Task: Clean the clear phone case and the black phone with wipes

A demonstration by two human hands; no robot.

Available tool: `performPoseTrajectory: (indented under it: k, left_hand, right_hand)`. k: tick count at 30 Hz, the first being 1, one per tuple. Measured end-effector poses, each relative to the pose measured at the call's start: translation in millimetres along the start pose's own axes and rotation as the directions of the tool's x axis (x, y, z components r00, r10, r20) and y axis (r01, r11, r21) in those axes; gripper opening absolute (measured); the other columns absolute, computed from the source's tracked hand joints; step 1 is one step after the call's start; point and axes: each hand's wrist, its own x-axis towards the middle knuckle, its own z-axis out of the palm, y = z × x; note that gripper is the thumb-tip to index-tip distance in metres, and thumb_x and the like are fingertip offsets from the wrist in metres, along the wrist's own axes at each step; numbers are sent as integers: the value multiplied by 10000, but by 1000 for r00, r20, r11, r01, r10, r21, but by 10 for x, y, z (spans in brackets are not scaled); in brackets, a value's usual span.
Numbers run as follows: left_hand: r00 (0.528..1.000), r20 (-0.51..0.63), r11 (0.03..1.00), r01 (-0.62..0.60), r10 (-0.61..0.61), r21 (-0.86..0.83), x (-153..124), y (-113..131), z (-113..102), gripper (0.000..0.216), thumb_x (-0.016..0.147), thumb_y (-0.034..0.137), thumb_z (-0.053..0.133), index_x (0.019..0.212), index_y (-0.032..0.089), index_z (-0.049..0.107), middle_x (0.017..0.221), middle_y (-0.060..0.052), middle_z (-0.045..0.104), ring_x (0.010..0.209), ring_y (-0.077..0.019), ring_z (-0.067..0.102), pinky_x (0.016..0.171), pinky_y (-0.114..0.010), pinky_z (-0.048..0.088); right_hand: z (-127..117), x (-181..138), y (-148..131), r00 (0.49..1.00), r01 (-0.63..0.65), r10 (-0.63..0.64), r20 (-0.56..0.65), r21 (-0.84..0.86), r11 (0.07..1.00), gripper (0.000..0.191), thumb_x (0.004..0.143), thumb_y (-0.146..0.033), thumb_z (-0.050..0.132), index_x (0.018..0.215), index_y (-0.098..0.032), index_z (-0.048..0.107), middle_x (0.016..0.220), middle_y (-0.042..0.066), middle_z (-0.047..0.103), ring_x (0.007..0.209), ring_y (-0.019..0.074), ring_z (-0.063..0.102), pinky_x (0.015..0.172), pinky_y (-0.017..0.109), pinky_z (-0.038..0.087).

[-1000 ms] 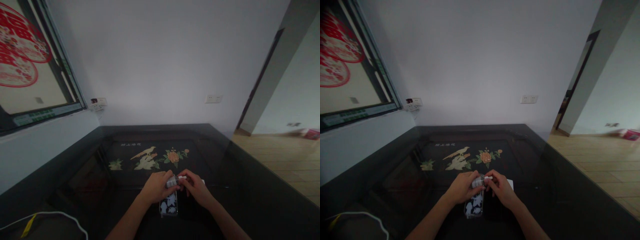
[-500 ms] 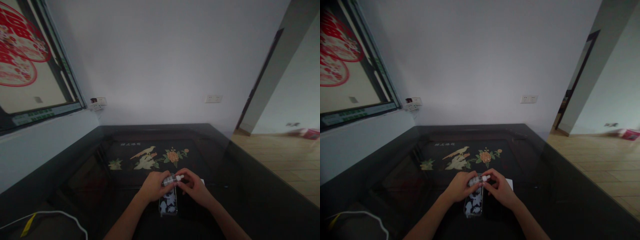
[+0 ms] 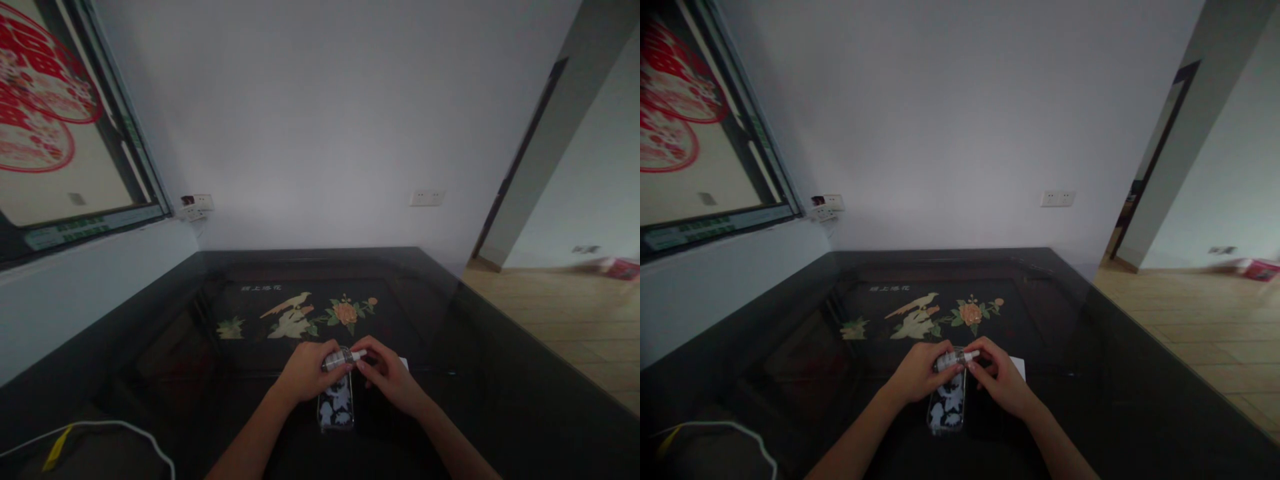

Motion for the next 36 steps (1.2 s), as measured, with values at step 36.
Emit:
performPoseTrajectory:
  k: [36]
  left_hand:
    - [998, 1, 997, 61, -61, -43, -3, 32, -39, 313, 979, 541, 519, 969, 242, 610, 761, 6, 670, 719, -173, 651, 637, -238, 396]
  right_hand:
    - [-75, 99, 109, 966, -24, 43, -255, 79, 997, 373, 839, -556, 739, 983, -219, 671, 921, 34, 671, 717, 164, 612, 545, 254, 505]
